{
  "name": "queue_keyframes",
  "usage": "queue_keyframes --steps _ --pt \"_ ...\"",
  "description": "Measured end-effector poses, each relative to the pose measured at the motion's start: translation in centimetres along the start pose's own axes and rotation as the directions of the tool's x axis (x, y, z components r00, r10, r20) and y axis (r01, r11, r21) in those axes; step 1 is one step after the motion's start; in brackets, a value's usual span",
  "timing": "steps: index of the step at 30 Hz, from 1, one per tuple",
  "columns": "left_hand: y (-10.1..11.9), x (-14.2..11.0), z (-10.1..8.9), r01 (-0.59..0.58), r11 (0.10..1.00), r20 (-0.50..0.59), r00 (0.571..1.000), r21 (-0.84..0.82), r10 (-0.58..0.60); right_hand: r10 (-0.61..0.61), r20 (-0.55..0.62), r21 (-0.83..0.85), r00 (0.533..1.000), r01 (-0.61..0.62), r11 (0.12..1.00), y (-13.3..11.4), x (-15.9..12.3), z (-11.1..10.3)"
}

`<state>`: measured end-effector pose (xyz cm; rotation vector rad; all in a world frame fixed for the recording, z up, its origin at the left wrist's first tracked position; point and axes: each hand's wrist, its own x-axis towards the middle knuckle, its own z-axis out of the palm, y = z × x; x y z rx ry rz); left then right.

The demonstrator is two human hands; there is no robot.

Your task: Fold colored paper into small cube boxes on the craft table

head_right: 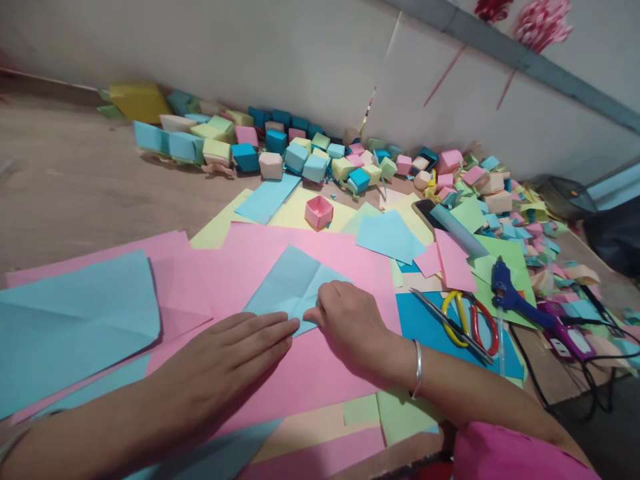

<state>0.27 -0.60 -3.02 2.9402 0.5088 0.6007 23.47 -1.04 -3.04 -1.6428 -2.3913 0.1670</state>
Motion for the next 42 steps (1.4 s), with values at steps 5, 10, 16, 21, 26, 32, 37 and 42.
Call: queue_keyframes --steps 5,10,16,21,26,32,37,42 --pt "0.0 0.0 0.0 0.03 0.999 0.048 0.998 -0.028 -0.028 -0.028 -0.004 0.014 1.0 0.028 1.0 0.5 0.2 0.3" --pt "0.1 0.9 -0.2 0.129 0.988 0.142 0.983 -0.08 -0.117 -0.081 0.003 0.027 0.997 0.081 0.996 0.6 0.1 0.2" --pt "0.2 1.6 -0.3 0.174 0.982 0.209 0.965 -0.071 -0.155 -0.092 0.019 0.046 0.996 0.091 0.995 0.6 0.2 0.0" --pt "0.4 1.1 -0.1 0.13 0.991 0.196 0.973 -0.014 -0.125 -0.09 0.011 0.048 0.996 0.089 0.995 0.9 0.3 0.1" --pt "0.4 0.8 0.2 0.103 0.995 0.171 0.98 0.015 -0.104 -0.098 0.045 0.047 0.994 0.096 0.994 1.0 0.3 -0.2" --pt "0.3 1.0 0.1 0.092 0.996 0.161 0.983 0.017 -0.094 -0.046 0.165 0.044 0.985 0.04 0.998 1.4 0.8 -1.1" --pt "0.2 0.5 0.2 0.074 0.997 0.099 0.992 0.024 -0.076 0.032 0.271 0.061 0.962 -0.051 0.997 2.7 1.3 -2.4" --pt "0.1 0.2 0.4 0.039 0.998 0.076 0.996 0.056 -0.043 0.177 0.359 -0.011 0.916 -0.186 0.983 4.1 1.8 -4.0"
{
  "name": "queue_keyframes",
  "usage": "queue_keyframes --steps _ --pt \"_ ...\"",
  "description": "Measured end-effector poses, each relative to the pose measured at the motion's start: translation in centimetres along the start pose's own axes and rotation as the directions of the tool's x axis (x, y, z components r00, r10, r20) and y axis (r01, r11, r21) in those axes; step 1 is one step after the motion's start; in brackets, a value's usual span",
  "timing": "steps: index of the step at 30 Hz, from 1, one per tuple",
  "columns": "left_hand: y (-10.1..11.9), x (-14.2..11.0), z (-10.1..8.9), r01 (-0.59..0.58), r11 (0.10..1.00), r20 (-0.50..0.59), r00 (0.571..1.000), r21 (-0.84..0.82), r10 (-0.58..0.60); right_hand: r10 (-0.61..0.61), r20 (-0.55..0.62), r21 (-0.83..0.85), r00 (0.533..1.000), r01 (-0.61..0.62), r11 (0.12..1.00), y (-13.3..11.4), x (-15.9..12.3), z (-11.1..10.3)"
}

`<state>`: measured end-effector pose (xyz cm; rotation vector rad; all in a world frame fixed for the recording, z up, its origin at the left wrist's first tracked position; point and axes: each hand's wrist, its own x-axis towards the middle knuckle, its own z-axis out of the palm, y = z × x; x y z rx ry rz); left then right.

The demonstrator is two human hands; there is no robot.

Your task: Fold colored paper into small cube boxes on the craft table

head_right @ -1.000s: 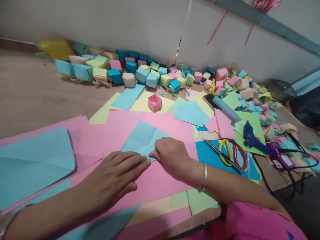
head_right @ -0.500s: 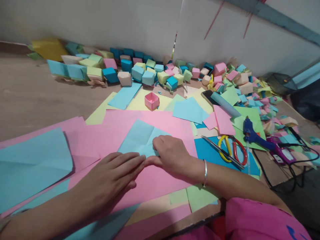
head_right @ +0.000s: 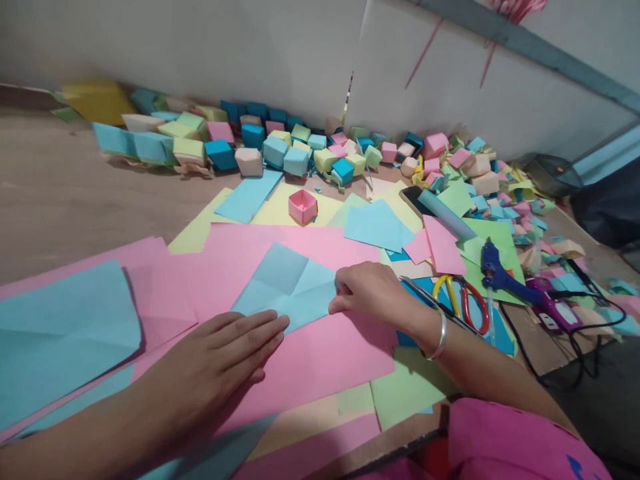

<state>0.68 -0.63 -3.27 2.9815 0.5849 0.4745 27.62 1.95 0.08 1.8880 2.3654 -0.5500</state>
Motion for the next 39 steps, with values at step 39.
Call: queue_keyframes --steps 39 --pt "-0.4 -0.6 -0.7 0.123 0.986 -0.04 0.992 0.111 -0.119 -0.666 -0.402 -0.095 0.629 0.695 0.713 -3.7 1.4 1.6"
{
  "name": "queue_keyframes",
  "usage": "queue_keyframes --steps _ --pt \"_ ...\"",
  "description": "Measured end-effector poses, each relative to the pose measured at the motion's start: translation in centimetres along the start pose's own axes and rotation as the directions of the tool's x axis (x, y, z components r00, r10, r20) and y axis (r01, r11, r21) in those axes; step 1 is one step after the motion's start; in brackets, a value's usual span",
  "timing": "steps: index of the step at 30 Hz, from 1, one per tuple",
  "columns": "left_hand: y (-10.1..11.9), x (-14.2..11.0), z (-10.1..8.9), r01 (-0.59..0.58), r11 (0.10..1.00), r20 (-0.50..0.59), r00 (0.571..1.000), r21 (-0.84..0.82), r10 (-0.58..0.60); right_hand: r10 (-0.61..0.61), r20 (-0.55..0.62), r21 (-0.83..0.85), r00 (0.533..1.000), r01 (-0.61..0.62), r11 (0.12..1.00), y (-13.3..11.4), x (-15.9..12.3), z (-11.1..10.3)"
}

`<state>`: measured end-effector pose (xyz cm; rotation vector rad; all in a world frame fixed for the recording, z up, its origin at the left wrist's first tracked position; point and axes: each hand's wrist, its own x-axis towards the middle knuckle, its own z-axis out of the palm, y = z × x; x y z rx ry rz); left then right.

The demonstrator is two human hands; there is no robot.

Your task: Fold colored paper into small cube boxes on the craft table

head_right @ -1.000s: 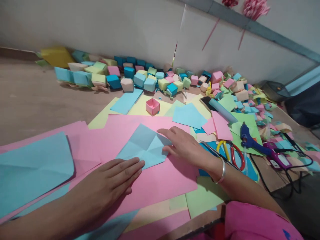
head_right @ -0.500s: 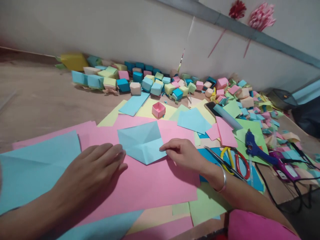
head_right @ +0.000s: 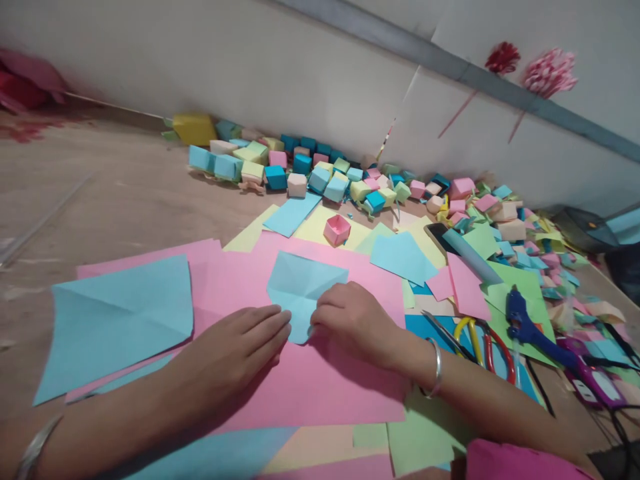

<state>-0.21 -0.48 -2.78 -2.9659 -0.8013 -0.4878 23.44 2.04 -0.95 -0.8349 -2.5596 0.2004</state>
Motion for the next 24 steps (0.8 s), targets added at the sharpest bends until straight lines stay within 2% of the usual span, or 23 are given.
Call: queue_keyframes --steps 4,7,8,10,12,13,15,17,21,24 --pt "0.2 -0.6 0.2 -0.044 0.999 -0.015 0.999 0.029 0.044 0.104 -0.067 0.031 0.992 -0.102 0.994 0.4 0.0 1.6" --pt "0.4 -0.9 0.2 -0.06 0.997 -0.022 0.998 0.057 0.061 0.16 -0.091 0.015 0.983 -0.159 0.987 0.6 -0.3 2.0" --pt "0.4 -0.9 0.2 -0.065 0.996 -0.018 0.998 0.066 0.066 0.148 -0.049 0.021 0.988 -0.147 0.989 0.7 -0.4 1.8" --pt "0.4 -1.0 0.1 -0.073 0.994 -0.007 0.997 0.08 0.074 0.086 0.113 0.083 0.99 -0.096 0.992 1.2 -0.4 0.9" --pt "0.4 -1.0 0.1 -0.078 0.993 -0.002 0.997 0.088 0.078 0.021 0.258 0.177 0.966 -0.068 0.982 1.6 -0.4 -0.1" --pt "0.5 -1.1 0.1 -0.081 0.993 0.002 0.997 0.09 0.081 0.002 0.283 0.213 0.959 -0.065 0.975 1.8 -0.4 -0.6" --pt "0.5 -1.1 0.2 -0.087 0.992 0.002 0.996 0.093 0.087 -0.016 0.258 0.259 0.966 -0.053 0.964 2.0 -0.3 -1.2" --pt "0.5 -1.2 0.3 -0.09 0.992 0.001 0.996 0.094 0.09 -0.013 0.185 0.253 0.983 -0.035 0.967 2.1 -0.3 -1.2" --pt "0.4 -1.2 0.4 -0.094 0.992 0.006 0.996 0.084 0.093 0.045 0.013 0.095 0.999 -0.046 0.994 1.8 -0.5 -0.1" --pt "0.3 -1.1 0.4 -0.105 0.992 0.019 0.994 0.074 0.104 0.099 -0.06 0.018 0.993 -0.098 0.995 1.4 -0.6 0.9"
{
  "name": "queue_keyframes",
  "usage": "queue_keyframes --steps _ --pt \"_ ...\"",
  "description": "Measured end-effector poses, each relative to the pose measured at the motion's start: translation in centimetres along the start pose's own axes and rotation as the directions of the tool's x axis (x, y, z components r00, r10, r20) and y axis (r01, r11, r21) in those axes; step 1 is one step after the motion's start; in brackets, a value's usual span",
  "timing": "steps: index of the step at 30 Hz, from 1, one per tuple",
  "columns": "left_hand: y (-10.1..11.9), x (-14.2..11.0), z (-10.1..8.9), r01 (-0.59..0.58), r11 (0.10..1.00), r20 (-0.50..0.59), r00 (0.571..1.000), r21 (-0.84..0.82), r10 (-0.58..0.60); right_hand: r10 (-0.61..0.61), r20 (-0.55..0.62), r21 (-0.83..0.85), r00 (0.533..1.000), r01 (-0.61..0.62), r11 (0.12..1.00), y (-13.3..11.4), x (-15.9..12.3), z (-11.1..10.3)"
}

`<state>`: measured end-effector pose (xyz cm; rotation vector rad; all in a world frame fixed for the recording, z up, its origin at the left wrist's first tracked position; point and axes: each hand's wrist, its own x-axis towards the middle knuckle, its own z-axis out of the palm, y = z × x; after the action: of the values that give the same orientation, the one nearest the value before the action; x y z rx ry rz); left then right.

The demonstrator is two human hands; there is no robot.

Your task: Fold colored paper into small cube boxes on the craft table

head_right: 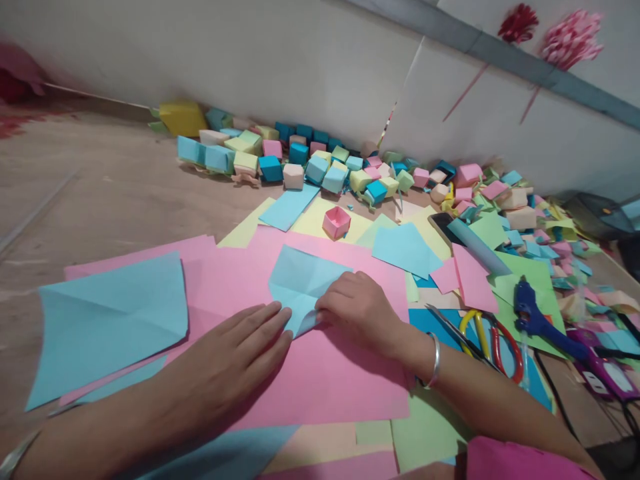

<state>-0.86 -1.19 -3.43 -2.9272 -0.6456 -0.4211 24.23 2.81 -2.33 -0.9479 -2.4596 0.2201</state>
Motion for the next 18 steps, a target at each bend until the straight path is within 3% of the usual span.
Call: queue_keyframes --steps 3,8,14,18 --pt "-0.1 0.1 -0.1 -0.006 1.0 0.006 1.0 -0.013 0.006 0.068 -0.029 -0.085 0.997 -0.07 0.994 -0.6 -0.1 0.5" --pt "-0.1 0.2 -0.2 0.011 1.0 0.011 1.0 -0.025 -0.011 -0.059 -0.029 -0.26 0.998 0.049 0.964 -1.5 -0.1 0.4" --pt "0.0 0.1 0.0 0.028 0.998 0.002 1.0 -0.051 -0.028 0.083 0.054 -0.201 0.995 -0.07 0.977 -1.3 -0.7 1.3" --pt "0.0 0.5 -0.2 0.067 0.993 -0.013 0.998 -0.094 -0.068 0.11 0.109 -0.196 0.988 -0.087 0.977 -1.1 -0.9 1.8"
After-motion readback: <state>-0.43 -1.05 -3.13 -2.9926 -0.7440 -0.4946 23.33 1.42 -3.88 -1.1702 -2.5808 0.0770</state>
